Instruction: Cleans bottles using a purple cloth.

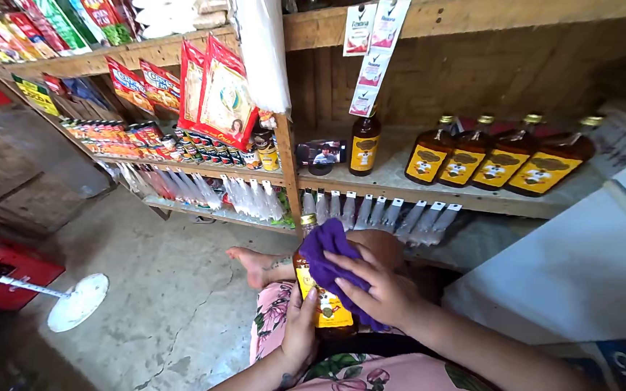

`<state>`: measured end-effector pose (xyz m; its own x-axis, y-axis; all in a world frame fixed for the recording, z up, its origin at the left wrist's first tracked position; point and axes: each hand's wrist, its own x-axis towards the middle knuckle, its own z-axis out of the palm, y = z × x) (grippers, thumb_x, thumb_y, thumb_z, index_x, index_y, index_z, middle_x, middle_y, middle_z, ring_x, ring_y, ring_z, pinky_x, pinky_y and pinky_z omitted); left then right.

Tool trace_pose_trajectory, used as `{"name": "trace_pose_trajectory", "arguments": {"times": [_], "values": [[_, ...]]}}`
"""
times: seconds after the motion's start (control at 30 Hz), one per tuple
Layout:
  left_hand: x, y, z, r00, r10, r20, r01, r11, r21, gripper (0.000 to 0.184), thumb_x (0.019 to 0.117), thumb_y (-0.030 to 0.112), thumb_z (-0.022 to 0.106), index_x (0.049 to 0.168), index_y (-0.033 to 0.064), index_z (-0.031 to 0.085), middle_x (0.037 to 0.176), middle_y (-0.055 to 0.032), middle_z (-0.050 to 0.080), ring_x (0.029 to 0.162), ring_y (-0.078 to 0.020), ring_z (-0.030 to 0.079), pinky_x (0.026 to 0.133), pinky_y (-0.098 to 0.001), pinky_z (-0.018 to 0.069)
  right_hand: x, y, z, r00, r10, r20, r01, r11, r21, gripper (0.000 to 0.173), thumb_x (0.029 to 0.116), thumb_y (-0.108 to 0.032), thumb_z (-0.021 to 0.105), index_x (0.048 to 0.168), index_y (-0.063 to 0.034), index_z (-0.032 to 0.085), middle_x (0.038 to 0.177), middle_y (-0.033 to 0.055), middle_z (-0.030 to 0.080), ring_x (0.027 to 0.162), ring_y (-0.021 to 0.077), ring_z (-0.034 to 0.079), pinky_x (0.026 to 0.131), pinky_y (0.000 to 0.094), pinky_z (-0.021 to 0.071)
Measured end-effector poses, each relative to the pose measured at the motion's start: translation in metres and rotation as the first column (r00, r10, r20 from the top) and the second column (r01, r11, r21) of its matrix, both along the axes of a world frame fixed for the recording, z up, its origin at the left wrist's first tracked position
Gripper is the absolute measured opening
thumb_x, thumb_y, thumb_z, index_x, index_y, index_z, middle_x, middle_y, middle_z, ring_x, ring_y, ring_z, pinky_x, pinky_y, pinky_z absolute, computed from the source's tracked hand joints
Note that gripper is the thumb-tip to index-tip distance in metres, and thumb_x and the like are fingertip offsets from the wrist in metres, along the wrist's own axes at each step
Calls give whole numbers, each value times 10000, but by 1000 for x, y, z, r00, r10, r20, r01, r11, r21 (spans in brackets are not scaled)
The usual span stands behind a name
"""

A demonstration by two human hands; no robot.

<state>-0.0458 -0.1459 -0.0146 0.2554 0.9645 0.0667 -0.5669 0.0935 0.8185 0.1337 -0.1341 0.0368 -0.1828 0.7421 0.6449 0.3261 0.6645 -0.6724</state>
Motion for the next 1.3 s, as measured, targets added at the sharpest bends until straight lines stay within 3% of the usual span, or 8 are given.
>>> {"name": "trace_pose_trajectory", "arguments": {"times": [0.17,0.43,0.6,0.77,0.93,1.07,1.17,1.3], "values": [[0,-2,3,998,27,55,-25,999,-29,607,984,431,644,1356,22,396,1065,-104,720,969,-201,737,867,-408,620,0,-7,-15,996,85,19,-87,991,101,371,997,-178,612,1355,-92,657,1460,179,546,1369,134,508,1130,255,435],[-4,-7,-3,998,-27,49,20,990,139,617,954,461,668,1349,62,411,1098,-27,728,1002,-133,728,909,-360,608,-9,6,20,988,104,-113,-101,994,35,465,1000,-240,594,1396,4,599,1422,207,574,1342,151,532,1133,299,437],[-11,-5,-14,995,-3,104,-12,990,140,599,938,515,667,1329,94,502,1098,-47,721,1014,-141,711,910,-368,590,-13,-8,-13,979,201,31,-204,958,203,422,1061,-301,524,1457,-155,529,1543,108,443,1439,116,411,1197,300,370],[-9,-9,-6,996,32,87,-37,998,53,648,884,630,656,1305,151,540,1065,-21,737,970,-123,721,856,-347,606,-5,-9,-26,944,289,160,-322,913,250,426,1065,-304,505,1465,-159,520,1586,133,396,1483,184,365,1227,340,330],[-7,-7,-13,995,-65,73,51,981,186,614,955,558,614,1356,110,490,1135,-38,724,1055,-141,708,943,-376,586,-9,9,17,976,219,11,-216,955,201,402,1063,-278,503,1420,-110,578,1528,152,480,1434,155,435,1195,322,374],[-9,-6,-12,994,-90,55,76,973,218,562,976,519,600,1360,121,496,1136,-30,735,1053,-131,715,940,-363,591,-7,28,37,972,212,-98,-212,977,17,462,1047,-279,505,1421,-19,581,1443,167,568,1358,147,513,1152,323,418],[-12,-4,-13,998,3,60,-12,987,160,627,935,566,637,1338,110,488,1111,-40,730,1034,-143,717,919,-376,600,-3,34,38,944,325,50,-326,945,5,465,1052,-281,526,1452,-47,559,1446,182,561,1349,179,522,1135,332,431],[-12,-4,-7,994,89,65,-95,992,88,561,852,671,651,1133,187,673,1006,-13,749,953,-123,723,830,-365,614,0,34,38,832,470,297,-509,858,67,410,1012,-176,569,1414,-106,616,1539,237,458,1441,281,451,1181,358,379]]}}
